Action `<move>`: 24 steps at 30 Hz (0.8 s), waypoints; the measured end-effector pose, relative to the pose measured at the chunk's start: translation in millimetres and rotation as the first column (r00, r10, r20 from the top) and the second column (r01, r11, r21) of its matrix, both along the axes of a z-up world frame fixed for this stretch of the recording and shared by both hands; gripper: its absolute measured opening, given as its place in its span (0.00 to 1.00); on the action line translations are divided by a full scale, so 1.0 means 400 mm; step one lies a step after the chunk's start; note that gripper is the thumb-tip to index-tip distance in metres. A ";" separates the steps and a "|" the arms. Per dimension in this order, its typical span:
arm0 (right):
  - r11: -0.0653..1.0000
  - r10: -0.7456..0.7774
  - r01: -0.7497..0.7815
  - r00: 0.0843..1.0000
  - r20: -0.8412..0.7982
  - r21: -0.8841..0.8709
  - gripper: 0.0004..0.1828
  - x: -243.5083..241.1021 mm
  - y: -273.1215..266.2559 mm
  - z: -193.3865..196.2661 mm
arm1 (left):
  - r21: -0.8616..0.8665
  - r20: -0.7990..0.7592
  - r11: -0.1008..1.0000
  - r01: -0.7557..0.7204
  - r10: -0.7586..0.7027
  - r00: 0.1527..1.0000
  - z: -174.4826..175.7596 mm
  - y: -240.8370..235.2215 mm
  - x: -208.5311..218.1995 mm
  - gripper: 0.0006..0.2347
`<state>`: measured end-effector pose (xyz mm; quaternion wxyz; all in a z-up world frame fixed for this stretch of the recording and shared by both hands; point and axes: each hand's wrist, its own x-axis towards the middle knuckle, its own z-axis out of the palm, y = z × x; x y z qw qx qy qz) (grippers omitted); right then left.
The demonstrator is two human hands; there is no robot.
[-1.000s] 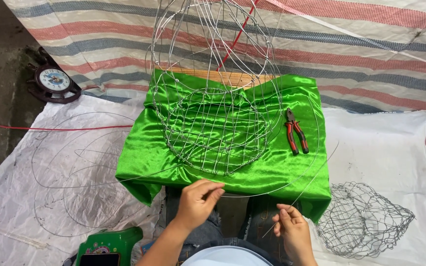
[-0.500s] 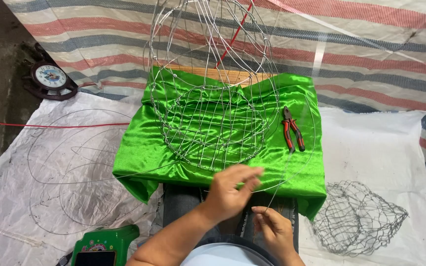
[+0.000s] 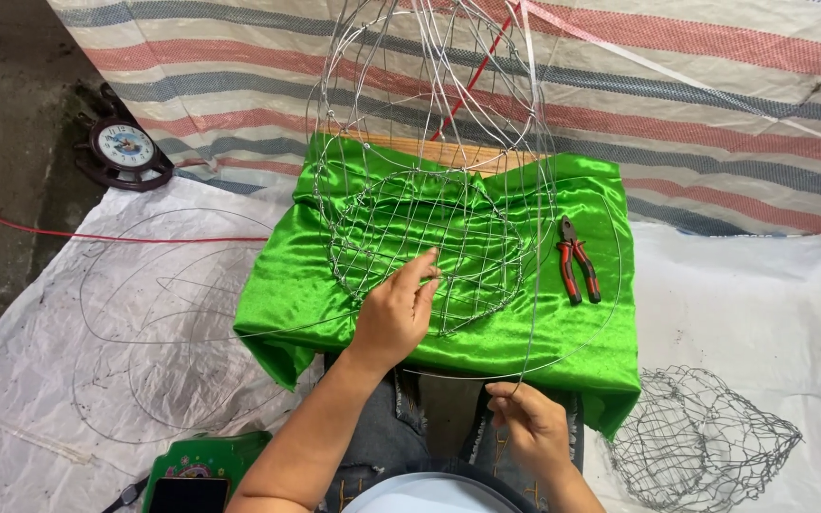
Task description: The person weaves thin metal wire through a wire mesh basket frame using pliers to bend and secure the wire. The person repeatedly threads the wire through the mesh and tightens it to form a basket structure.
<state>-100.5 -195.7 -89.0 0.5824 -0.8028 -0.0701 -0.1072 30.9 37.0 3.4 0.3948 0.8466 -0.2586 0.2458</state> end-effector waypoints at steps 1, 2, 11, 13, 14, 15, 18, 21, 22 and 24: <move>1.000 0.009 -0.009 1.000 0.019 -0.002 0.12 0.007 -0.001 0.003 | -0.052 -0.033 0.998 0.018 -0.020 0.999 -0.005 0.004 -0.004 0.20; 1.000 0.018 -0.018 0.999 0.039 -0.005 0.11 0.014 -0.003 0.007 | -0.105 -0.065 0.994 0.035 -0.042 0.997 -0.009 0.009 -0.008 0.25; 0.991 0.118 -0.117 0.993 -0.009 0.072 0.13 0.172 0.032 0.069 | 0.005 0.047 0.999 0.032 -0.032 0.998 0.020 0.006 -0.017 0.15; 0.975 0.106 -0.115 0.993 0.056 0.192 0.12 0.213 0.064 0.060 | -0.006 0.086 1.000 -0.014 0.014 0.996 0.022 0.002 -0.017 0.13; 0.944 0.087 -0.118 0.990 0.113 0.309 0.12 0.233 0.080 0.055 | -0.018 0.117 0.998 -0.058 0.060 0.991 0.021 0.000 -0.017 0.12; 0.943 0.087 -0.120 0.989 0.118 0.310 0.12 0.244 0.084 0.036 | -0.017 0.122 0.998 -0.058 0.060 0.991 0.026 0.000 -0.019 0.12; 0.922 0.085 -0.100 0.995 0.056 0.375 0.12 0.261 0.096 0.002 | -0.031 0.112 0.999 -0.044 0.048 0.993 0.041 0.001 -0.026 0.11; 0.920 0.067 -0.066 0.998 0.010 0.385 0.11 0.255 0.094 -0.004 | -0.041 0.080 0.999 -0.028 0.031 0.996 0.045 0.001 -0.025 0.11; 0.923 0.049 -0.042 0.999 -0.010 0.381 0.11 0.256 0.089 -0.014 | -0.025 0.091 0.999 -0.041 0.043 0.995 0.039 0.001 -0.021 0.11; 0.926 0.029 -0.014 0.999 -0.033 0.378 0.11 0.256 0.087 -0.024 | -0.010 0.099 0.999 -0.052 0.053 0.994 0.034 0.000 -0.018 0.12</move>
